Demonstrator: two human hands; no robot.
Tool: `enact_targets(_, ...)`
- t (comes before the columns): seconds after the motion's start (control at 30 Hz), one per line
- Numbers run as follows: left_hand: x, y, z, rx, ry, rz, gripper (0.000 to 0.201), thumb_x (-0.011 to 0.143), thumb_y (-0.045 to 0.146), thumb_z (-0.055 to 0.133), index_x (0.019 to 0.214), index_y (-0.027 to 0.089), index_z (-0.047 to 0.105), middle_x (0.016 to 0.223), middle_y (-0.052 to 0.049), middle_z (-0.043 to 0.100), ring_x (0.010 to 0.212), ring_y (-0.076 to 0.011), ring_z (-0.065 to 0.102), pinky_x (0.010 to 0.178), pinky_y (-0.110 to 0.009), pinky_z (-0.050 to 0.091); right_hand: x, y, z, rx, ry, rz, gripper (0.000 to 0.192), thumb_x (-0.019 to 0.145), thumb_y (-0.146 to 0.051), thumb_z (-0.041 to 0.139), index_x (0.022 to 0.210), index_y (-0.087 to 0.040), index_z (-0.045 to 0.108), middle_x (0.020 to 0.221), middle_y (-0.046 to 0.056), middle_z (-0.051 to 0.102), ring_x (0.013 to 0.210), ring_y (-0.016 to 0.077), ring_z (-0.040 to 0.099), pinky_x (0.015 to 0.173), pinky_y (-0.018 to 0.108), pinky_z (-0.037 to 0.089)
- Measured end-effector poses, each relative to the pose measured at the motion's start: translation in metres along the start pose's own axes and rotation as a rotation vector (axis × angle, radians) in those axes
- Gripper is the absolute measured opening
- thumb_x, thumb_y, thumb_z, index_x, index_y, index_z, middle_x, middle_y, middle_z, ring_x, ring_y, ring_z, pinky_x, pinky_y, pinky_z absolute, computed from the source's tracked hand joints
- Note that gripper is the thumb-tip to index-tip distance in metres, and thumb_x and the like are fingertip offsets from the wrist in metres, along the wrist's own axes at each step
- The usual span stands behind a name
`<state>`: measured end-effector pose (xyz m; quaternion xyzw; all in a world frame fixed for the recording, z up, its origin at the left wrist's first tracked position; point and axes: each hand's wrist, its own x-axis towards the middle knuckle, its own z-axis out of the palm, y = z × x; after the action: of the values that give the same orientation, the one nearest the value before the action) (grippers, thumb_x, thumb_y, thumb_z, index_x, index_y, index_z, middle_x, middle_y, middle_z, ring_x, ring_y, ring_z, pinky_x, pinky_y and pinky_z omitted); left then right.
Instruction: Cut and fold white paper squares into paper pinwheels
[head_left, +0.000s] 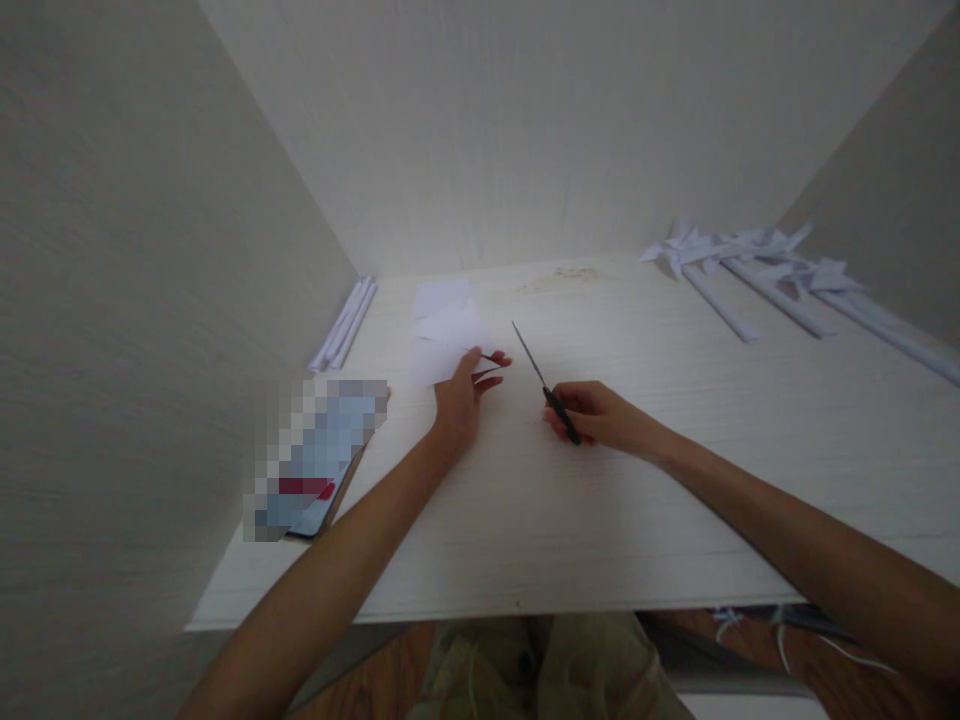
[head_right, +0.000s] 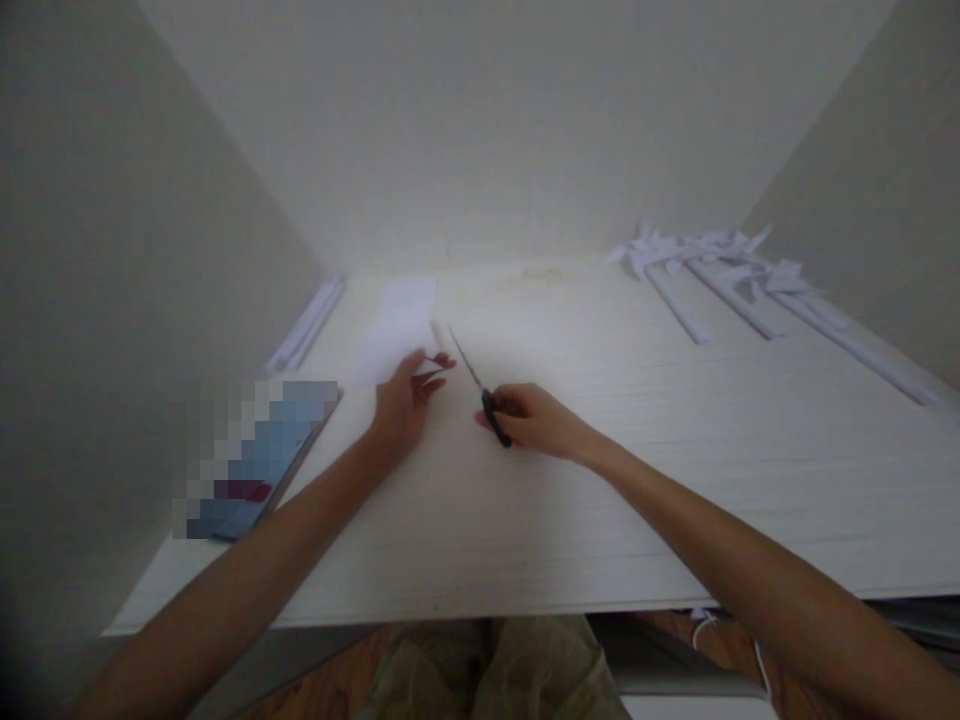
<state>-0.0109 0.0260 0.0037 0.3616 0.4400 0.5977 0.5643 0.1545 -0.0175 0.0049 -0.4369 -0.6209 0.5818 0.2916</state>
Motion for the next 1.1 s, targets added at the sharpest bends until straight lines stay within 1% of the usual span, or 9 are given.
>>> enact_targets(0.13,0.001,0.001,-0.002,-0.068,0.01,-0.006,0.013,0.069,0.028,0.055,0.07,0.015,0.055,0.073,-0.003,0.064,0.069,-0.0129,0.064,0.055,-0.02,0.046,-0.003,-0.002,0.001,-0.066,-0.004,0.018,0.034,0.069,-0.046,0.058,0.057,-0.017,0.046,0.045,-0.005,0.044,0.04,0.0055,0.037,0.038,0.02,0.025)
enact_targets(0.3,0.003,0.001,-0.003,-0.077,0.005,-0.014,0.012,0.07,0.027,0.054,0.068,0.016,0.056,0.072,-0.003,0.065,0.07,-0.0129,0.064,0.056,-0.019,0.047,-0.001,0.004,0.001,-0.151,-0.003,0.033,0.039,0.069,-0.051,0.057,0.052,-0.018,0.045,0.042,-0.004,0.044,0.039,0.0066,0.036,0.04,0.022,0.026)
enact_targets(0.47,0.001,0.002,-0.003,-0.095,-0.001,-0.033,0.01,0.069,0.025,0.055,0.067,0.015,0.055,0.068,-0.001,0.064,0.063,-0.0113,0.063,0.054,-0.018,0.046,0.001,0.01,0.001,-0.161,0.012,0.052,0.038,0.069,-0.051,0.057,0.053,-0.018,0.046,0.042,-0.004,0.045,0.038,0.0067,0.036,0.038,0.022,0.025)
enact_targets(0.77,0.0,0.003,-0.001,-0.12,-0.006,-0.047,0.007,0.069,0.021,0.055,0.067,0.015,0.055,0.063,0.0,0.063,0.06,-0.0108,0.062,0.052,-0.018,0.045,0.001,0.01,0.002,-0.164,0.025,0.065,0.039,0.068,-0.053,0.057,0.054,-0.017,0.048,0.041,-0.004,0.045,0.038,0.0067,0.037,0.038,0.022,0.025)
enact_targets(0.9,0.0,0.002,0.0,-0.135,0.003,-0.055,0.006,0.069,0.02,0.055,0.066,0.014,0.056,0.062,0.0,0.063,0.059,-0.0109,0.062,0.05,-0.018,0.044,0.002,0.009,0.002,-0.183,0.023,0.08,0.04,0.068,-0.054,0.056,0.058,-0.017,0.049,0.043,-0.004,0.045,0.038,0.0066,0.038,0.039,0.022,0.026)
enact_targets(1.1,0.0,0.002,0.0,-0.146,0.01,-0.061,0.006,0.069,0.018,0.055,0.065,0.014,0.057,0.061,-0.001,0.064,0.058,-0.0108,0.062,0.048,-0.017,0.043,0.002,0.008,0.003,-0.188,0.026,0.093,0.04,0.068,-0.055,0.055,0.058,-0.017,0.049,0.043,-0.004,0.044,0.038,0.0064,0.037,0.04,0.022,0.027)
